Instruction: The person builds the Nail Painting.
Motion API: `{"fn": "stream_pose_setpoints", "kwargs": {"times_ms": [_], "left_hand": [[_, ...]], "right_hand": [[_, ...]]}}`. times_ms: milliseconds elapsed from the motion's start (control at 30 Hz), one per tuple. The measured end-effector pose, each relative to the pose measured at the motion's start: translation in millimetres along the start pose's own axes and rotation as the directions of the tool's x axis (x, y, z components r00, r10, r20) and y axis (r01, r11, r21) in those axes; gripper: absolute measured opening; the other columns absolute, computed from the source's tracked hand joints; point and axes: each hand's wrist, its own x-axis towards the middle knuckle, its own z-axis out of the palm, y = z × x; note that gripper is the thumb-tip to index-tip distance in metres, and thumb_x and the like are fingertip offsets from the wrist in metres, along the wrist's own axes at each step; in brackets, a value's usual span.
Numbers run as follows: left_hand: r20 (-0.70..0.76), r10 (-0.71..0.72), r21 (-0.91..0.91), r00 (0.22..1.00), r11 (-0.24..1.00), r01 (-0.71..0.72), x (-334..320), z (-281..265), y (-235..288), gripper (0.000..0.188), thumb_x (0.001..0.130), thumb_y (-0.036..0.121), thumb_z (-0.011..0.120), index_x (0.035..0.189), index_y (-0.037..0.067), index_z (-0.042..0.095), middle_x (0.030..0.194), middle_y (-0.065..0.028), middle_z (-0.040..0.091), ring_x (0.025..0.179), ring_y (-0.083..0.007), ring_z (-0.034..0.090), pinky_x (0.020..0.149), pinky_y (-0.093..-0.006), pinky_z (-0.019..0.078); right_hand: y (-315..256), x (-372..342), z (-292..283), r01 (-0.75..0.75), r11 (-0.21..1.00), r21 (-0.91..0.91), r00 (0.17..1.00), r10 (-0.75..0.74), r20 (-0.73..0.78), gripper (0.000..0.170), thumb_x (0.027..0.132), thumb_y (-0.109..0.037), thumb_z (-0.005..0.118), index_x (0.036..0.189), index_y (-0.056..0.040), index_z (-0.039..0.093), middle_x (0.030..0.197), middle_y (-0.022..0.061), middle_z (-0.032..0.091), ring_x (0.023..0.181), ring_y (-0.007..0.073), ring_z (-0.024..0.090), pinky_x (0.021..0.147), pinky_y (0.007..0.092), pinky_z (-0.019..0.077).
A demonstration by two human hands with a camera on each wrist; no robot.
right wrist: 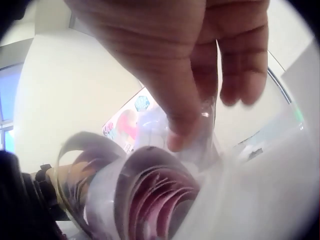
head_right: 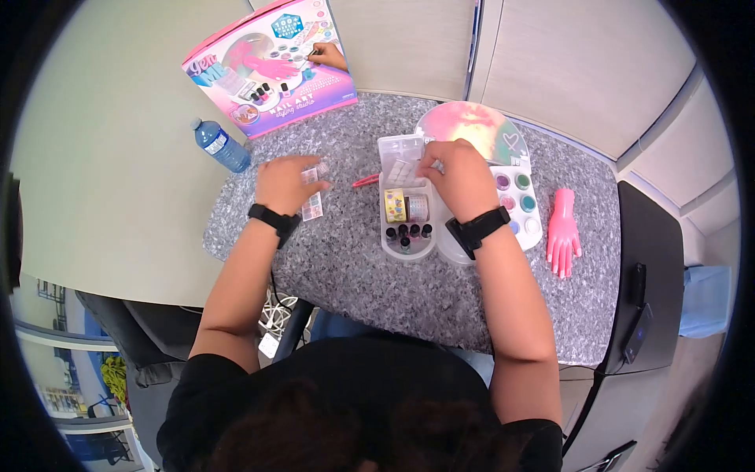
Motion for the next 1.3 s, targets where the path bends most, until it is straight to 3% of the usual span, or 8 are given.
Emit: {"fn": "stream_pose_setpoints", "kwargs": {"times_ms": [200, 433, 633, 800, 967, 1200, 1267, 1300], "left_hand": [[0.175, -0.057, -0.035, 0.983, 0.997, 0.064, 0, 1, -20, 0.067, 0.078, 0.052, 0.091, 0.136, 0.021, 0.074, 0.135, -0.0089, 0.075, 0.127, -0.0340, 0.068, 0.109, -0.0568, 0.0430], [0.137, -0.054, -0.124, 0.989, 0.990, 0.071, -16, 5, -3, 0.083, 0.079, 0.044, 0.091, 0.150, 0.017, 0.059, 0.140, -0.0164, 0.068, 0.128, -0.0390, 0.065, 0.108, -0.0535, 0.0508], [0.111, 0.003, -0.247, 0.994, 0.969, 0.025, -16, 23, -8, 0.075, 0.083, 0.028, 0.090, 0.149, 0.015, 0.056, 0.131, -0.0169, 0.068, 0.122, -0.0380, 0.067, 0.104, -0.0484, 0.0541], [-0.158, 0.085, -0.335, 0.984, 0.933, -0.134, -15, 27, 1, 0.069, 0.079, 0.010, 0.087, 0.143, 0.014, 0.059, 0.108, -0.0128, 0.067, 0.107, -0.0346, 0.067, 0.097, -0.0453, 0.0548], [-0.080, 0.063, -0.476, 0.995, 0.874, -0.094, 2, 23, 7, 0.064, 0.082, 0.000, 0.081, 0.140, 0.014, 0.060, 0.096, -0.0072, 0.063, 0.090, -0.0257, 0.067, 0.080, -0.0365, 0.0537], [-0.132, -0.007, -0.835, 0.991, 0.540, -0.107, -11, -18, 53, 0.064, 0.090, -0.009, 0.078, 0.148, 0.010, 0.059, 0.099, -0.0007, 0.067, 0.087, -0.0087, 0.065, 0.074, -0.0254, 0.0526], [-0.150, 0.037, -0.949, 0.988, 0.273, -0.154, -21, -28, 77, 0.060, 0.092, -0.010, 0.077, 0.147, 0.007, 0.059, 0.101, -0.0006, 0.067, 0.089, -0.0071, 0.064, 0.074, -0.0223, 0.0515], [-0.141, 0.037, -0.950, 0.989, 0.278, -0.146, -23, -28, 82, 0.060, 0.092, -0.010, 0.077, 0.147, 0.007, 0.059, 0.101, -0.0006, 0.067, 0.089, -0.0071, 0.064, 0.074, -0.0223, 0.0515]], "right_hand": [[-11, 1, -5, 0.094, 0.988, -0.119, 0.995, -0.098, -0.026, 0.008, 0.080, -0.008, 0.082, 0.087, -0.0099, 0.079, 0.089, 0.0089, 0.076, 0.096, 0.0318, 0.068, 0.086, 0.0443, 0.0568], [-26, -6, -4, 0.144, 0.968, -0.208, 0.989, -0.150, -0.011, 0.008, 0.085, -0.010, 0.082, 0.093, -0.0087, 0.080, 0.103, 0.0074, 0.075, 0.104, 0.0327, 0.069, 0.092, 0.0434, 0.0562], [-39, -11, -7, 0.256, 0.961, -0.102, 0.961, -0.265, -0.082, 0.011, 0.088, -0.010, 0.079, 0.099, -0.0093, 0.078, 0.106, 0.0075, 0.070, 0.106, 0.0327, 0.068, 0.090, 0.0445, 0.0574], [-44, -15, -8, 0.312, 0.949, -0.039, 0.948, -0.313, -0.057, 0.017, 0.089, -0.010, 0.078, 0.106, -0.0099, 0.076, 0.109, 0.0087, 0.071, 0.108, 0.0344, 0.068, 0.092, 0.0452, 0.0567], [-40, -14, -12, 0.291, 0.957, 0.003, 0.956, -0.291, -0.041, 0.019, 0.090, -0.010, 0.079, 0.109, -0.0098, 0.076, 0.113, 0.0102, 0.074, 0.110, 0.0355, 0.068, 0.096, 0.0447, 0.0557], [-48, -18, -3, 0.282, 0.954, 0.104, 0.958, -0.274, -0.079, 0.026, 0.092, -0.011, 0.077, 0.118, -0.0088, 0.074, 0.112, 0.0122, 0.075, 0.109, 0.0356, 0.068, 0.095, 0.0466, 0.0553], [-46, -16, 2, 0.275, 0.940, 0.203, 0.960, -0.255, -0.117, 0.026, 0.092, -0.012, 0.080, 0.117, -0.0091, 0.074, 0.111, 0.0132, 0.076, 0.104, 0.0353, 0.070, 0.093, 0.0450, 0.0554], [-47, -16, 1, 0.268, 0.940, 0.210, 0.962, -0.248, -0.115, 0.026, 0.092, -0.012, 0.080, 0.117, -0.0091, 0.074, 0.111, 0.0132, 0.076, 0.104, 0.0353, 0.070, 0.093, 0.0450, 0.0554]]}}
